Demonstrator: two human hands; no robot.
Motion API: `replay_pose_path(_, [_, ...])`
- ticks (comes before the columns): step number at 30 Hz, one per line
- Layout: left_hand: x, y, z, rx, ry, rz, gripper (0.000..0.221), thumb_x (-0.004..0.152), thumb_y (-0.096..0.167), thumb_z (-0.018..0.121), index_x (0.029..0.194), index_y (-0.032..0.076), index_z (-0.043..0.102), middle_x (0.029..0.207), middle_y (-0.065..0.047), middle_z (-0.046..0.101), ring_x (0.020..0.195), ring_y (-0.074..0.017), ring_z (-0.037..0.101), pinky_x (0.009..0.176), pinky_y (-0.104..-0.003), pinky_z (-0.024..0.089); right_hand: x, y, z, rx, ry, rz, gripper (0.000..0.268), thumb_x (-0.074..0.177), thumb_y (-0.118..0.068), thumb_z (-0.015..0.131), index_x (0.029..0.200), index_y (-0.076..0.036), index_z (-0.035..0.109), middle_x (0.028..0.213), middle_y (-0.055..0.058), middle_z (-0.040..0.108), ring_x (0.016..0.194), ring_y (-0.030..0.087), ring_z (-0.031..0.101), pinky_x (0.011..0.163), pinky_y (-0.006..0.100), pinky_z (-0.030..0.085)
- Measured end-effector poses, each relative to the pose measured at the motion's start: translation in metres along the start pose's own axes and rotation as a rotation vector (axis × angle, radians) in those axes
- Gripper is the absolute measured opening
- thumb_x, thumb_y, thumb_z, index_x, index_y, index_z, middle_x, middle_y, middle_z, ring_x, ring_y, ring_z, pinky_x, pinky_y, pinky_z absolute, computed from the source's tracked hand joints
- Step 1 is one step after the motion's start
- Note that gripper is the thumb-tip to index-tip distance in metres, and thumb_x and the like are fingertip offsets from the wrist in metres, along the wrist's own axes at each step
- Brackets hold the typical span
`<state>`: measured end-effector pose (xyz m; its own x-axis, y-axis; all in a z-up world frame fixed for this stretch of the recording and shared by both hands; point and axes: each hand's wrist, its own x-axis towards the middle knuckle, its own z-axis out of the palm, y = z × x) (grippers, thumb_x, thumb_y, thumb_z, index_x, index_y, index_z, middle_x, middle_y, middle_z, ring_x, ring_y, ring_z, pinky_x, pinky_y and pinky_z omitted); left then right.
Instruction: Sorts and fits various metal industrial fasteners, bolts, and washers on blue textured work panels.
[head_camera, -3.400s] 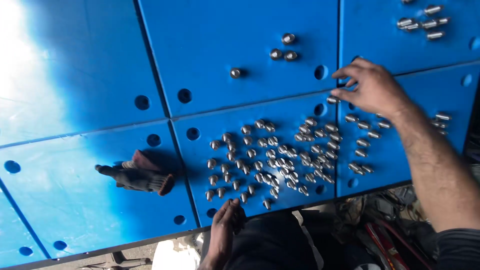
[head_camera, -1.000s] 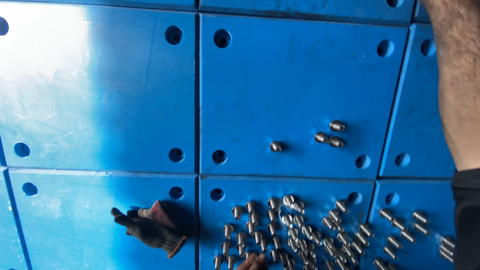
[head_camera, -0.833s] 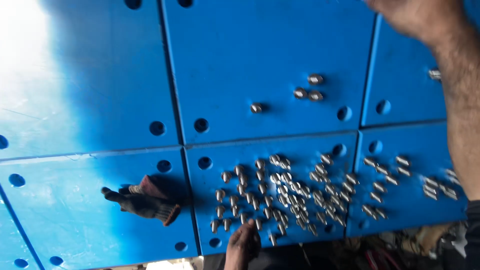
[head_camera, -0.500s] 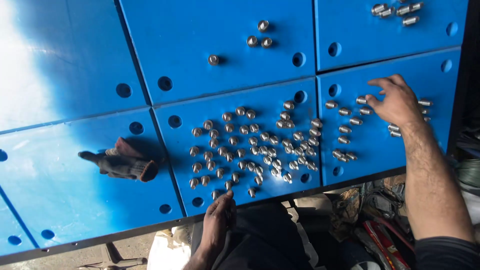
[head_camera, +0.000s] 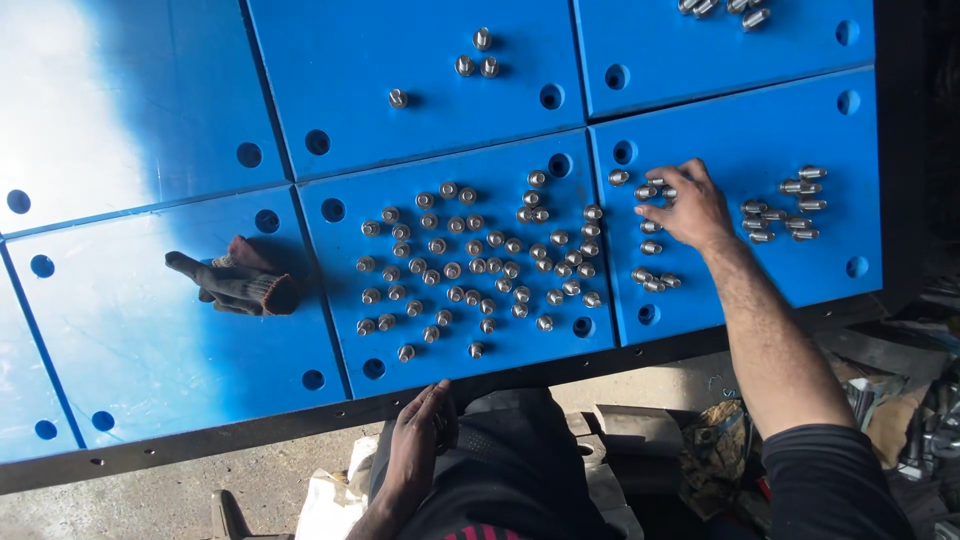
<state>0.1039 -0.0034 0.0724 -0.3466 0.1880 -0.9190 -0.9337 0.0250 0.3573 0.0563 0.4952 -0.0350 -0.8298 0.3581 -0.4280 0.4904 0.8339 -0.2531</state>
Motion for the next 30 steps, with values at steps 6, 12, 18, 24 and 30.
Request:
replay_pose_path(6, [-0.012, 0.003, 0.007, 0.025, 0.033, -0.034, 0.03, 0.097, 0.036, 0.063, 0.094, 0.007, 0.072, 0.063, 0.001, 0.052, 0.054, -0.0089, 0.046, 0.051, -0.027, 0.036, -0.006, 0.0, 0.02, 0.183, 0.147, -0.028, 0.036, 0.087, -0.02, 0.086, 0.12, -0.016, 0.072, 0.125, 0.008, 0.052, 0.097, 0.02, 0.071, 0.08, 0.029, 0.064])
replay_pose_path(12, [-0.01, 0.002, 0.0, 0.058, -0.025, -0.041, 0.036, 0.098, 0.04, 0.062, 0.091, 0.005, 0.068, 0.061, -0.002, 0.053, 0.052, -0.0111, 0.046, 0.051, -0.028, 0.038, -0.001, -0.007, 0.026, 0.291, 0.262, -0.013, 0.019, 0.092, -0.015, 0.084, 0.109, -0.011, 0.077, 0.113, 0.004, 0.059, 0.094, 0.017, 0.073, 0.081, 0.026, 0.065])
replay_pose_path(18, [-0.007, 0.013, -0.03, 0.036, -0.076, -0.001, 0.039, 0.099, 0.042, 0.061, 0.081, 0.007, 0.062, 0.058, -0.002, 0.051, 0.051, -0.0102, 0.044, 0.05, -0.027, 0.036, 0.006, -0.011, 0.014, 0.366, 0.271, 0.056, 0.023, 0.09, -0.006, 0.084, 0.112, -0.01, 0.079, 0.107, 0.006, 0.062, 0.081, 0.018, 0.073, 0.065, 0.028, 0.065])
replay_pose_path(24, [0.01, 0.025, -0.085, -0.125, -0.069, -0.026, 0.037, 0.099, 0.039, 0.064, 0.078, 0.01, 0.056, 0.06, -0.001, 0.053, 0.051, -0.0106, 0.047, 0.05, -0.027, 0.038, 0.047, -0.032, -0.023, 0.209, 0.403, 0.001, 0.023, 0.089, -0.001, 0.089, 0.11, -0.003, 0.079, 0.115, 0.013, 0.063, 0.087, 0.027, 0.073, 0.065, 0.032, 0.065])
replay_pose_path(30, [0.045, 0.052, -0.158, -0.291, -0.11, -0.08, 0.031, 0.098, 0.037, 0.065, 0.085, 0.009, 0.065, 0.064, 0.001, 0.058, 0.053, -0.0089, 0.049, 0.05, -0.025, 0.037, 0.126, -0.299, -0.043, 0.179, 0.302, -0.326, 0.021, 0.093, -0.003, 0.086, 0.112, -0.002, 0.078, 0.111, 0.01, 0.062, 0.088, 0.023, 0.074, 0.069, 0.028, 0.062])
